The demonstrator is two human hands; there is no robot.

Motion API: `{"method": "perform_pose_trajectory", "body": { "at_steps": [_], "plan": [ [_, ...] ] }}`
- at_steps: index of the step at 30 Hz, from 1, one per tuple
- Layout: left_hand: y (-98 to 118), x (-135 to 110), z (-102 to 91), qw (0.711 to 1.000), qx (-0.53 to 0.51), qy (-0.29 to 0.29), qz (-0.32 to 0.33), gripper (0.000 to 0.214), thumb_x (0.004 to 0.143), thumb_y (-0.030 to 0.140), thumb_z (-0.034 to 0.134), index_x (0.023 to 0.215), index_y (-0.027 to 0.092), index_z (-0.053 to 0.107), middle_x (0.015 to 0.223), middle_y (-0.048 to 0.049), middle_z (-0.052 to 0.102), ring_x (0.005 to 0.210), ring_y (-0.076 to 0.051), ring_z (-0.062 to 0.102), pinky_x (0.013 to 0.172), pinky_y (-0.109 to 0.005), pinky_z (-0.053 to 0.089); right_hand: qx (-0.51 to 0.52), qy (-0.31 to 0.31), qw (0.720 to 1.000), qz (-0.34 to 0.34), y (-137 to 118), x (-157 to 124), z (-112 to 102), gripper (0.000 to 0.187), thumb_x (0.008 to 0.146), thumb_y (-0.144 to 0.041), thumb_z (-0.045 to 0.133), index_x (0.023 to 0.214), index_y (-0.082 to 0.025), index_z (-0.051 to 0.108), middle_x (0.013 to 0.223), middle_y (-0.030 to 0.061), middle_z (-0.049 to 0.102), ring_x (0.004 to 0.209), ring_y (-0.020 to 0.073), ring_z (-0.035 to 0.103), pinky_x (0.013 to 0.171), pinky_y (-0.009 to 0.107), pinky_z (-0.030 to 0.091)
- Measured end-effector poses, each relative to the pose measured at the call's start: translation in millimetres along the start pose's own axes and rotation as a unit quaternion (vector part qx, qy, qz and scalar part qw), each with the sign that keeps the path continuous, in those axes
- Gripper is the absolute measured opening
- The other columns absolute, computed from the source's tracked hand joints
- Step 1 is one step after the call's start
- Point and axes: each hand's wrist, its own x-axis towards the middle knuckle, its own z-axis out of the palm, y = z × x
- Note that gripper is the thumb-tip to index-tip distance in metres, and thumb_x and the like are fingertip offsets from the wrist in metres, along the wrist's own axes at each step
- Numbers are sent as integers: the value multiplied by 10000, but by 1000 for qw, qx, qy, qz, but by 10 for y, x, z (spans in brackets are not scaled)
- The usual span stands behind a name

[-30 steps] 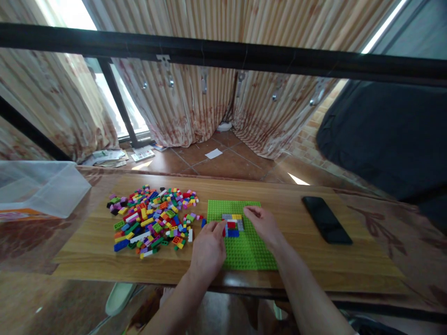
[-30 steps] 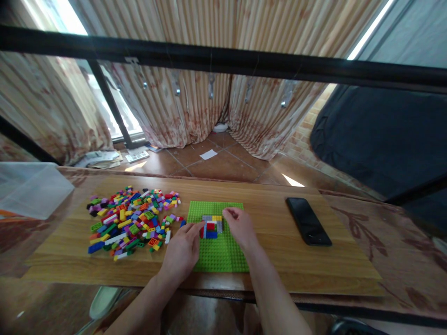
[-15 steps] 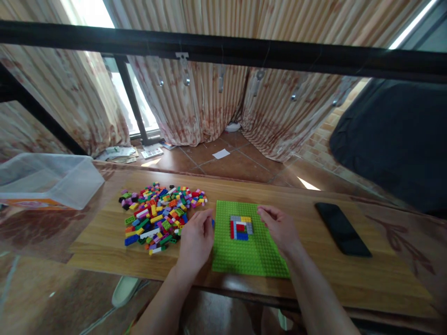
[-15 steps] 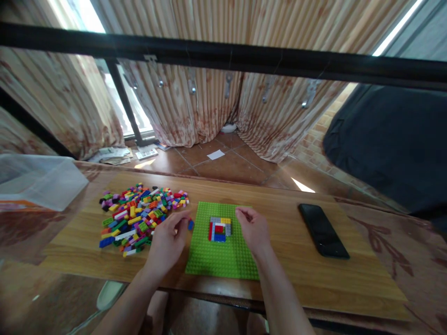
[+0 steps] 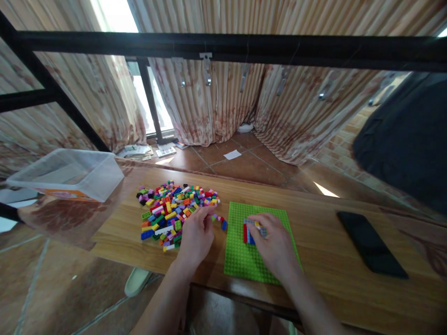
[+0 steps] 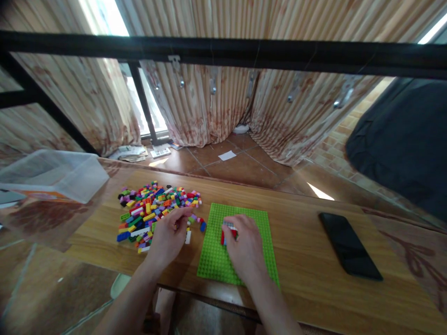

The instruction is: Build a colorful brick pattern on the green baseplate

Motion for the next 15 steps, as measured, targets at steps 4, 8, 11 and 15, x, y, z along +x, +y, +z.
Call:
{"method": "perform_pose_trajectory", "body": {
  "at_steps": [4, 8, 11, 15],
  "plan": [
    [4, 12, 41, 1000, -15, 8, -6, 271, 830, 49, 462, 966, 171, 662, 918, -46, 708, 849, -163, 661, 806, -308, 520, -67, -48, 994, -76, -251, -84, 238, 194, 854, -234, 581, 1025, -213, 668, 1041, 61, 664, 1003, 238, 534, 890, 396, 408],
    [2, 13, 59, 999, -32, 13, -17, 245, 842, 79, 480, 972, 176, 663, 945, -51, 712, 877, -170, 663, 819, -316, 522, -88, -62, 992, -68, -309, -51, 394, 242, 831, -190, 611, 1069, -220, 648, 1064, 47, 665, 1014, 250, 510, 888, 405, 394],
    [11, 8, 56, 999, -38, 5, -22, 234, 841, 92, 495, 974, 182, 665, 948, -48, 713, 874, -173, 665, 809, -316, 525, -93, -74, 991, -63, -297, -10, 481, 262, 804, -155, 631, 1057, -223, 646, 1033, 41, 678, 1002, 256, 509, 868, 411, 389],
    [30, 5, 42, 998, -53, -3, -20, 220, 858, 115, 495, 978, 178, 667, 980, -56, 711, 907, -173, 663, 835, -318, 519, -90, -83, 990, -67, -305, -1, 565, 264, 791, -125, 629, 1033, -228, 650, 985, 36, 687, 992, 255, 520, 849, 417, 389]
  ]
}}
